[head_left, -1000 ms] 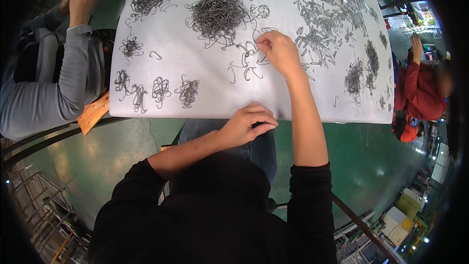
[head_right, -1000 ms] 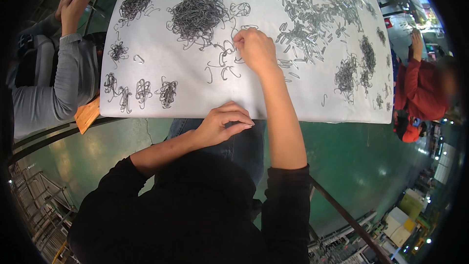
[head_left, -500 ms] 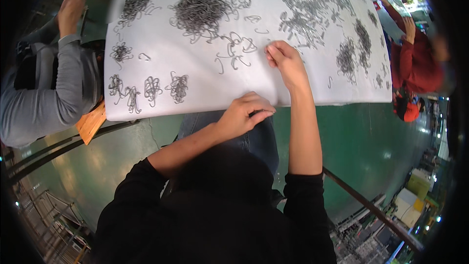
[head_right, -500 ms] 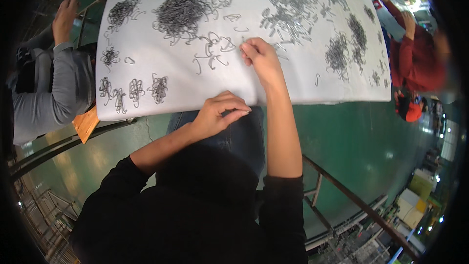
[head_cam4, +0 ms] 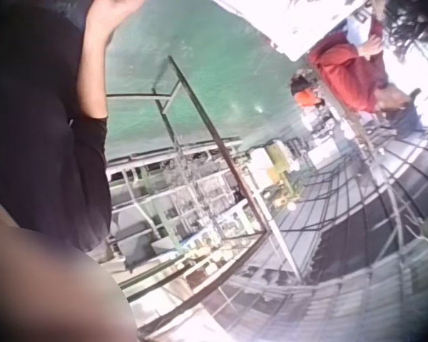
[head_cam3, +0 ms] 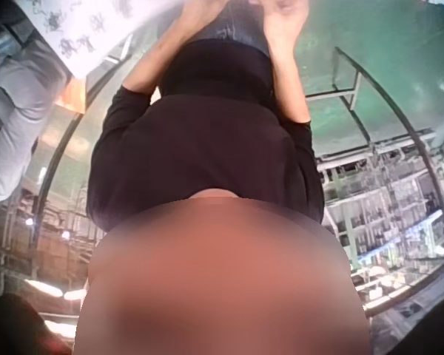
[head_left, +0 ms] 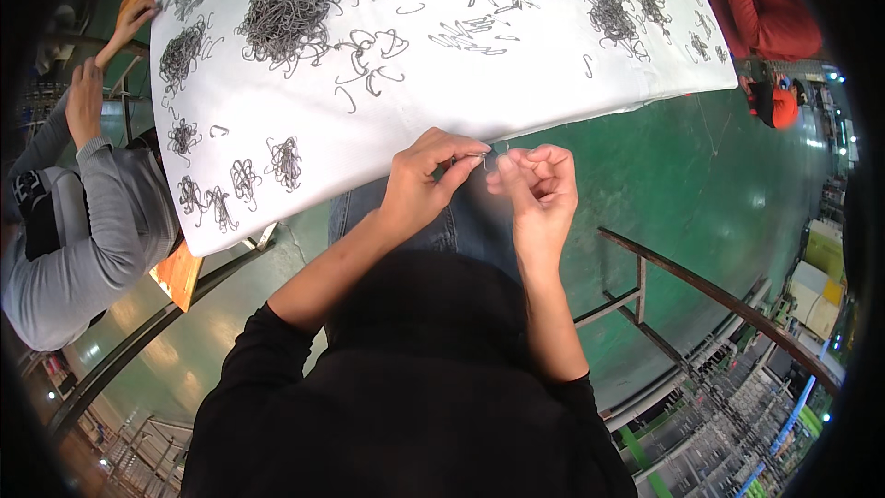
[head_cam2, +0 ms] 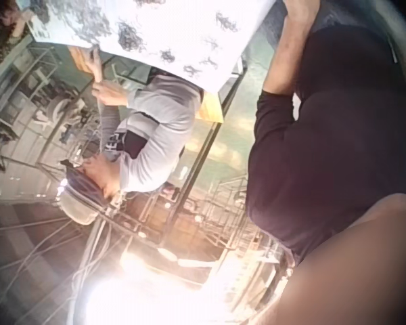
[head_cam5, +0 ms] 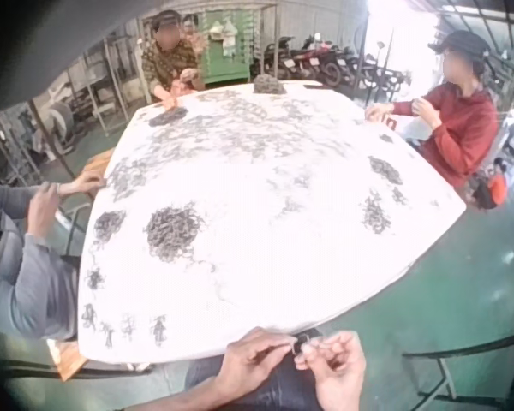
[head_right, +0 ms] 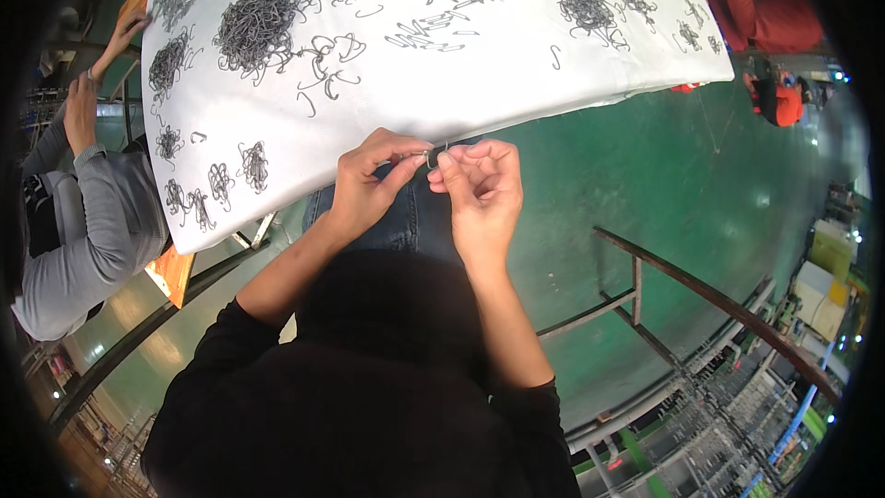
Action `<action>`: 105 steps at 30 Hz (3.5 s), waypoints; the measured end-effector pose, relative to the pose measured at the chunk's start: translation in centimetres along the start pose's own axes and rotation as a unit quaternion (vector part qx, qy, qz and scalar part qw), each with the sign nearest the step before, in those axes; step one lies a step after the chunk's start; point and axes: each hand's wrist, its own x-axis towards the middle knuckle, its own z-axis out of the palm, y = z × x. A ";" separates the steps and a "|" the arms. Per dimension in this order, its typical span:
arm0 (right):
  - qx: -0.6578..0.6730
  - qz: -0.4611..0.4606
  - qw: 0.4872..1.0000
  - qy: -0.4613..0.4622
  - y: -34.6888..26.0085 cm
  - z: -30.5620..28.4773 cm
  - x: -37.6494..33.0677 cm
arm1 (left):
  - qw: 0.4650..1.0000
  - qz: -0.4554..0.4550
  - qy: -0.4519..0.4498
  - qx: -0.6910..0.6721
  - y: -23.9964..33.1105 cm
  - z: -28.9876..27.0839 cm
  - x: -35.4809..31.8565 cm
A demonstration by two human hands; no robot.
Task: The person sits at a table and repeatedly picks up small metal hooks, linking them together by hand. They occasionally place the growing chain onto a nearby metal rack. Other workers are visible at the same table performing similar tasks.
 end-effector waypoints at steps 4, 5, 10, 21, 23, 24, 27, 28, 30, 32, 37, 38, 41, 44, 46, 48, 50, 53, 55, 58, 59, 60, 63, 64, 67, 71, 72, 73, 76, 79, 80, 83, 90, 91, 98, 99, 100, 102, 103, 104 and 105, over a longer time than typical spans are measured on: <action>0.023 -0.022 0.999 0.022 0.5 0.2 0.2 | 1.000 0.001 -0.001 0.008 0.5 0.6 0.1; 0.029 -0.049 0.998 0.025 0.6 0.2 0.1 | 1.000 -0.001 -0.004 0.008 0.6 0.7 0.0; -0.002 -0.161 0.986 0.043 1.3 0.1 -0.4 | 0.997 0.061 0.025 0.029 0.0 0.4 1.6; -0.038 -0.181 0.982 0.030 2.9 -0.8 0.0 | 0.865 0.228 -0.108 0.434 -6.0 3.3 16.2; -0.040 -0.179 0.983 0.028 2.9 -0.8 0.0 | 0.787 0.241 -0.151 0.548 -5.8 3.6 16.4; -0.040 -0.173 0.984 0.027 3.0 -0.8 0.1 | 0.779 0.231 -0.163 0.560 -5.6 3.6 16.4; -0.044 -0.173 0.984 0.023 3.0 -0.7 0.2 | 0.842 0.174 -0.142 0.490 -4.5 3.0 16.4; -0.049 -0.180 0.982 0.021 3.0 -0.6 0.3 | 0.907 0.119 -0.119 0.387 -4.0 2.4 16.0; -0.054 -0.191 0.980 0.020 2.9 -0.4 0.4 | 0.976 0.011 -0.090 0.198 -2.7 1.4 14.3; -0.054 -0.202 0.978 0.017 3.0 -0.2 0.6 | 0.992 -0.097 -0.071 0.041 -1.1 0.6 11.5; -0.080 -0.226 0.971 0.015 3.0 0.4 0.8 | 0.971 -0.195 -0.068 -0.116 2.5 -0.9 6.5; -0.082 -0.229 0.970 0.016 3.0 0.6 0.8 | 0.970 -0.196 -0.063 -0.129 2.9 -1.0 6.0; -0.089 -0.226 0.970 0.017 3.0 0.8 0.8 | 0.975 -0.184 -0.076 -0.099 3.6 -1.2 5.0; -0.111 -0.236 0.965 0.007 3.3 0.7 0.6 | 0.987 -0.122 -0.049 -0.089 3.7 -1.2 4.2; -0.124 -0.231 0.965 0.001 3.6 0.8 0.4 | 0.994 -0.077 -0.029 -0.074 3.6 -1.2 3.7; -0.114 -0.227 0.967 -0.002 3.6 0.6 0.5 | 0.996 -0.059 -0.021 -0.060 3.3 -1.3 3.2; -0.103 -0.211 0.972 0.017 3.1 0.4 1.4 | 0.998 -0.045 -0.020 -0.049 3.0 -1.5 2.8; -0.203 -0.202 0.958 0.005 1.5 0.3 5.3 | 0.997 -0.067 -0.016 -0.046 2.7 -1.9 2.1; -0.258 -0.192 0.943 -0.080 1.2 1.8 8.9 | 0.997 -0.058 -0.012 -0.046 2.5 -2.1 1.6; -0.366 -0.234 0.877 -0.207 1.8 6.4 14.0 | 0.999 -0.039 0.000 -0.038 2.2 -2.4 1.1; -0.398 -0.230 0.855 -0.240 2.1 7.9 15.1 | 0.999 -0.032 0.006 -0.035 2.0 -2.5 1.0; -0.439 -0.215 0.834 -0.256 2.4 9.2 15.9 | 0.999 -0.026 0.011 -0.033 1.9 -2.6 0.8; -0.515 -0.185 0.783 -0.296 2.7 12.5 17.9 | 1.000 0.000 0.013 -0.020 1.7 -3.0 0.4; -0.523 -0.171 0.777 -0.305 2.7 13.2 18.3 | 1.000 -0.001 0.014 -0.024 1.6 -3.1 0.3; -0.535 -0.154 0.765 -0.324 2.6 14.8 18.7 | 0.999 -0.010 0.013 -0.035 1.5 -3.3 -0.1; -0.528 -0.144 0.737 -0.398 2.3 16.0 18.3 | 0.999 -0.021 0.010 -0.043 1.5 -3.3 -0.4; -0.533 -0.148 0.725 -0.411 2.2 16.2 18.1 | 0.999 -0.016 0.014 -0.039 1.5 -3.3 -0.4; -0.537 -0.150 0.714 -0.424 2.1 16.4 18.0 | 0.999 -0.022 0.011 -0.046 1.5 -3.3 -0.4; -0.602 -0.192 0.633 -0.447 1.9 17.0 17.7 | 0.999 -0.020 0.009 -0.048 1.7 -3.3 -0.5; -0.634 -0.301 0.570 -0.427 2.1 16.7 17.4 | 0.999 -0.015 0.008 -0.043 1.8 -3.3 -0.4; -0.652 -0.320 0.547 -0.416 2.2 16.5 17.4 | 0.999 -0.018 0.009 -0.046 1.8 -3.3 -0.5; -0.605 -0.323 0.609 -0.399 2.5 15.0 17.9 | 0.999 -0.024 0.006 -0.042 1.4 -3.1 -0.7; -0.438 -0.300 0.784 -0.321 4.2 11.4 17.2 | 0.999 0.002 0.027 -0.029 1.4 -2.7 -0.9; -0.414 -0.269 0.809 -0.319 4.1 10.8 16.9 | 0.999 -0.019 0.010 -0.047 1.4 -2.8 -0.7; -0.363 -0.233 0.860 -0.272 3.3 9.4 14.4 | 0.998 -0.045 -0.001 -0.036 0.2 -2.2 -0.9; -0.413 -0.230 0.843 -0.257 3.1 9.1 14.1 | 0.999 -0.030 0.008 -0.038 0.1 -2.0 -0.9; -0.450 -0.241 0.824 -0.244 2.9 8.7 13.8 | 0.999 -0.008 0.022 -0.044 0.0 -1.8 -1.0; -0.494 -0.232 0.809 -0.217 2.5 7.7 13.3 | 0.999 -0.028 0.011 -0.033 0.0 -1.8 -1.0; -0.501 -0.212 0.814 -0.205 2.3 7.1 13.3 | 0.999 -0.030 0.011 -0.025 0.1 -1.8 -1.0; -0.510 -0.182 0.819 -0.191 2.2 6.3 13.0 | 0.999 -0.038 0.009 -0.035 0.2 -1.8 -1.0; -0.448 -0.165 0.857 -0.195 2.0 5.6 12.7 | 0.998 -0.047 0.014 -0.029 0.3 -1.8 -0.9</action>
